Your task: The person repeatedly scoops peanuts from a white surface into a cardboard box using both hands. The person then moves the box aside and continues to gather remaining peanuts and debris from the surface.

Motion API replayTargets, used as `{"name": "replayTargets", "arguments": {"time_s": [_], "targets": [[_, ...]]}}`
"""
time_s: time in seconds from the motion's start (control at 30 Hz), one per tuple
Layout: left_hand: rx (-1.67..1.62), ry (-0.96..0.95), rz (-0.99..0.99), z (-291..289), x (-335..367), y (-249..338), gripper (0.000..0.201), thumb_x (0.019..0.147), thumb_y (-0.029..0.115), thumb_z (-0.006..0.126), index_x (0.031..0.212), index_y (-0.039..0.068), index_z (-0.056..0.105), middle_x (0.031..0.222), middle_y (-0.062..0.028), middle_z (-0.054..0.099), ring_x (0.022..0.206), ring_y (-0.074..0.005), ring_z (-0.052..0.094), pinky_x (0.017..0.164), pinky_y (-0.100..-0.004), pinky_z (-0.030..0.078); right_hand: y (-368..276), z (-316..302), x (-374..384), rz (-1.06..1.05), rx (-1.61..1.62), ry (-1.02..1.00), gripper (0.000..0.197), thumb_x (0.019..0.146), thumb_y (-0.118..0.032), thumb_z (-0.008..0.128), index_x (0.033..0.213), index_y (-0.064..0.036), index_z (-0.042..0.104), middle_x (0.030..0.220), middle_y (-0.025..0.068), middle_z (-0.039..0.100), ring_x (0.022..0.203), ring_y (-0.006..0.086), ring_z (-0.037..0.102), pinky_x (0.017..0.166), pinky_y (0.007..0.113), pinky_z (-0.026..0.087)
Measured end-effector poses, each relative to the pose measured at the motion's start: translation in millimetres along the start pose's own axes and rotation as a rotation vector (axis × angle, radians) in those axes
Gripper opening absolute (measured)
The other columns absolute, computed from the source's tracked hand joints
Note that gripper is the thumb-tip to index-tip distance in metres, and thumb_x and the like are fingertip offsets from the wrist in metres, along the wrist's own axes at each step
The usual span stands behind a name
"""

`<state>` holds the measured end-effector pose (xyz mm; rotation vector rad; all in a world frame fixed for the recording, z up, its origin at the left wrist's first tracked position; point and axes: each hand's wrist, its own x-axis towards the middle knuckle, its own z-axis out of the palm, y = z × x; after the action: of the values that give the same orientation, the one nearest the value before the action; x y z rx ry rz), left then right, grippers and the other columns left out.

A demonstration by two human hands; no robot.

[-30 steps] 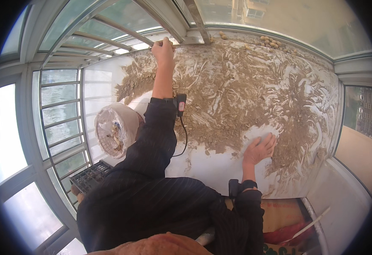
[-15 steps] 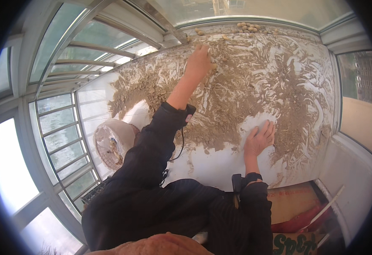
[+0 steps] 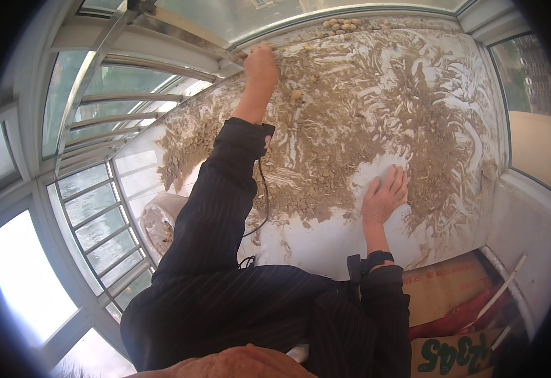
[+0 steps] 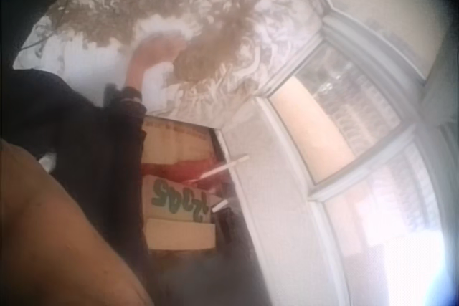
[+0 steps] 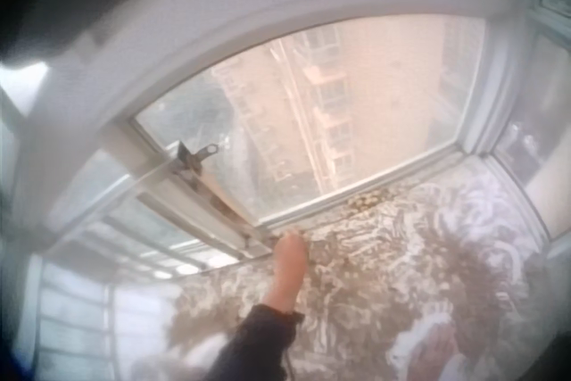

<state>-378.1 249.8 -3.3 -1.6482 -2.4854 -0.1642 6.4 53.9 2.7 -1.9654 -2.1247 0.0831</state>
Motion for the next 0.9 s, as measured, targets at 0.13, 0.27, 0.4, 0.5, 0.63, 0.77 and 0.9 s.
{"name": "replayTargets", "arguments": {"time_s": [0.13, 0.27, 0.4, 0.5, 0.63, 0.77, 0.9], "targets": [[-0.088, 0.007, -0.008, -11.4, 1.5, 8.3, 0.017, 0.085, 0.003, 0.060, 0.102, 0.000, 0.063, 0.099, -0.0199, 0.065, 0.077, -0.0316, 0.072, 0.064, -0.0369, 0.060, -0.8, -0.7, 0.5, 0.005, -0.006, -0.005, 0.053, 0.095, -0.020, 0.053, 0.144, -0.0052, 0.040, 0.149, 0.0144, 0.038, 0.138, 0.0341, 0.032, 0.110, 0.051, 0.025], [-0.098, 0.008, 0.030, -20.4, -4.0, 26.5, 0.016, 0.084, 0.003, 0.061, 0.100, 0.000, 0.061, 0.097, -0.0183, 0.063, 0.080, -0.0350, 0.072, 0.069, -0.0390, 0.060, -1.6, -1.1, 1.2, -0.001, -0.011, 0.005, 0.053, 0.095, -0.020, 0.053, 0.144, -0.0052, 0.040, 0.149, 0.0144, 0.038, 0.138, 0.0344, 0.032, 0.110, 0.051, 0.025], [-0.182, -0.118, 0.093, -31.1, -18.9, 40.1, 0.023, 0.082, 0.002, 0.062, 0.105, 0.003, 0.060, 0.106, -0.0193, 0.062, 0.085, -0.0368, 0.070, 0.071, -0.0418, 0.059, -1.6, -1.5, 1.0, -0.003, -0.015, 0.002, 0.053, 0.095, -0.020, 0.053, 0.144, -0.0049, 0.040, 0.148, 0.0143, 0.038, 0.137, 0.0348, 0.033, 0.109, 0.051, 0.026], [-0.217, -0.150, -0.022, -37.8, -19.8, 38.3, 0.025, 0.081, 0.002, 0.062, 0.106, 0.005, 0.060, 0.114, -0.0200, 0.060, 0.092, -0.0386, 0.068, 0.073, -0.0467, 0.057, -1.2, -1.5, 0.7, -0.006, -0.011, 0.006, 0.053, 0.095, -0.020, 0.053, 0.144, -0.0046, 0.041, 0.148, 0.0143, 0.038, 0.137, 0.0348, 0.033, 0.109, 0.051, 0.026], [-0.111, -0.170, -0.089, -39.2, -18.6, 22.2, 0.029, 0.082, 0.004, 0.064, 0.110, 0.002, 0.059, 0.118, -0.0190, 0.057, 0.093, -0.0374, 0.069, 0.072, -0.0442, 0.057, -0.8, -0.6, 0.6, -0.010, -0.015, 0.012, 0.053, 0.095, -0.020, 0.053, 0.144, -0.0044, 0.041, 0.149, 0.0143, 0.038, 0.138, 0.0343, 0.033, 0.109, 0.051, 0.026], [-0.021, -0.257, -0.020, -37.0, -22.5, 11.0, 0.030, 0.082, 0.006, 0.064, 0.111, -0.002, 0.059, 0.119, -0.0192, 0.056, 0.094, -0.0375, 0.068, 0.073, -0.0422, 0.058, -0.6, 0.4, 0.6, -0.005, -0.008, 0.015, 0.052, 0.096, -0.021, 0.052, 0.144, -0.0046, 0.041, 0.149, 0.0140, 0.038, 0.138, 0.0337, 0.033, 0.109, 0.051, 0.025], [-0.179, -0.228, 0.059, -43.2, -20.1, 21.0, 0.025, 0.084, 0.008, 0.064, 0.108, -0.001, 0.062, 0.113, -0.0198, 0.058, 0.093, -0.0380, 0.067, 0.076, -0.0430, 0.057, 0.1, 1.1, 0.6, 0.002, -0.004, 0.003, 0.052, 0.096, -0.021, 0.052, 0.144, -0.0048, 0.041, 0.149, 0.0140, 0.037, 0.139, 0.0332, 0.032, 0.110, 0.051, 0.025]]}}
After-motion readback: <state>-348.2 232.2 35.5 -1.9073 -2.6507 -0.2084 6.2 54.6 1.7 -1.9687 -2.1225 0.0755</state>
